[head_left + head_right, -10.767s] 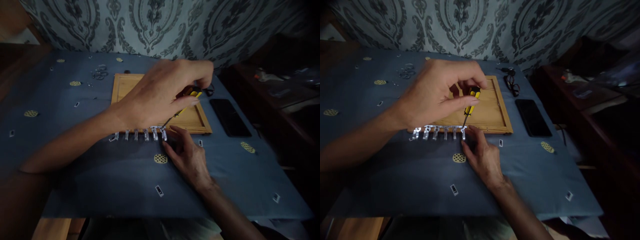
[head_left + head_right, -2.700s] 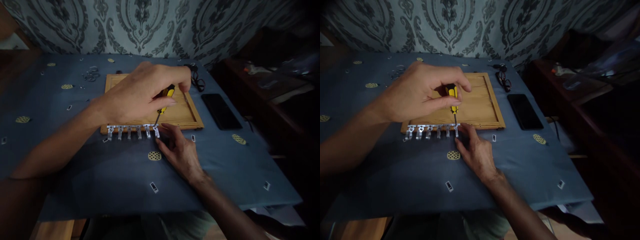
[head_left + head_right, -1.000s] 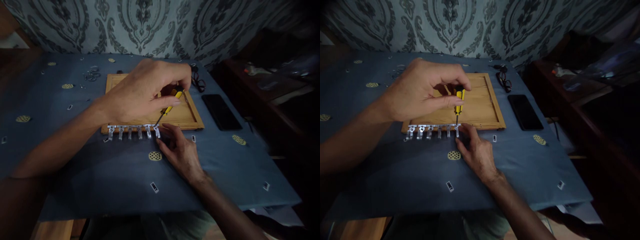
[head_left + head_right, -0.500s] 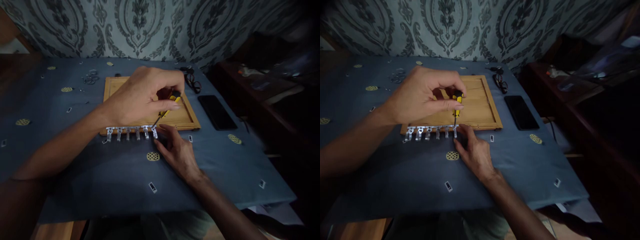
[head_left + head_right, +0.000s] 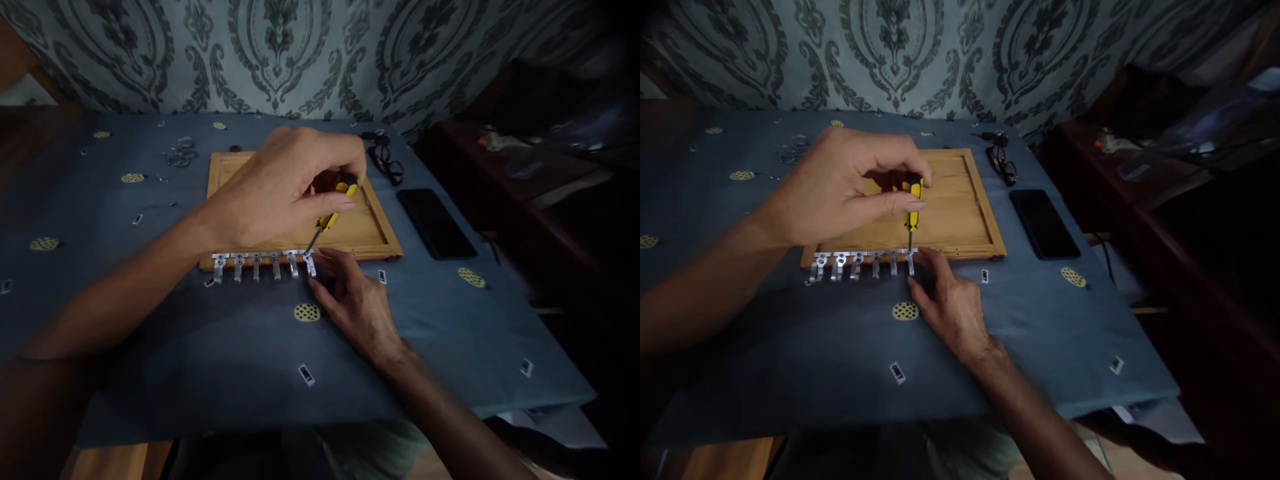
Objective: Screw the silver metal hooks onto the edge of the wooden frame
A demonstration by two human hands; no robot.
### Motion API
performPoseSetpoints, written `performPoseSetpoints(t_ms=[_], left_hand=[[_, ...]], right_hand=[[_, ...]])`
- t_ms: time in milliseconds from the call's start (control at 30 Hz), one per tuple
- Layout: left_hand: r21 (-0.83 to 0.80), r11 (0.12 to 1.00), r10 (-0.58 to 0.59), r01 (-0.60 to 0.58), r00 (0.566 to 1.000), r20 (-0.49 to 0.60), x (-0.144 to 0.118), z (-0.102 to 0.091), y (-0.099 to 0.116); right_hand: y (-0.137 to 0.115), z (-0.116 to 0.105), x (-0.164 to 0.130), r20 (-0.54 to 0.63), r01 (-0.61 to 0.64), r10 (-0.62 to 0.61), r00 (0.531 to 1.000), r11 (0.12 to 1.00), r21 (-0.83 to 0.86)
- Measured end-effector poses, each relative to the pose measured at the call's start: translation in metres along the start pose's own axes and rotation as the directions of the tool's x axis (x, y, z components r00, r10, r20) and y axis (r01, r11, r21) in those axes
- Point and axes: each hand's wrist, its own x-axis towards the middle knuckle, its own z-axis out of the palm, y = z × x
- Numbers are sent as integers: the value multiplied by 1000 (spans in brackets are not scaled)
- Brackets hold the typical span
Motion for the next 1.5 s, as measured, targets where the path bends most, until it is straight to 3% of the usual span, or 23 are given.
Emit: performPoseSetpoints(t_ms=[167, 433, 700, 833, 1167, 1500], left_hand=[[-18, 1000, 15, -14, 998, 63, 0, -5, -1], [74, 997, 6, -9, 1000, 30, 2, -3, 3], [-35, 998, 50, -48, 996, 74, 2, -5, 1], [28, 996, 85, -87, 994, 64, 3, -4, 6], [101, 992, 49, -76, 968, 248, 12, -18, 9], [215, 977, -29, 5, 993, 111, 8, -7, 8]], right_hand=[[-1, -1, 0, 2, -5, 5, 1000, 1000, 9], [0, 0, 0, -4, -13, 13, 1000, 1000, 4], [1, 0, 0, 9, -19, 19, 1000, 1000, 16], [1, 1, 0, -4, 8, -8, 1000, 1000, -5], [0, 1, 0, 27, 33, -32, 999, 999, -40], [9, -3, 5, 76, 136, -129, 989, 986, -95]])
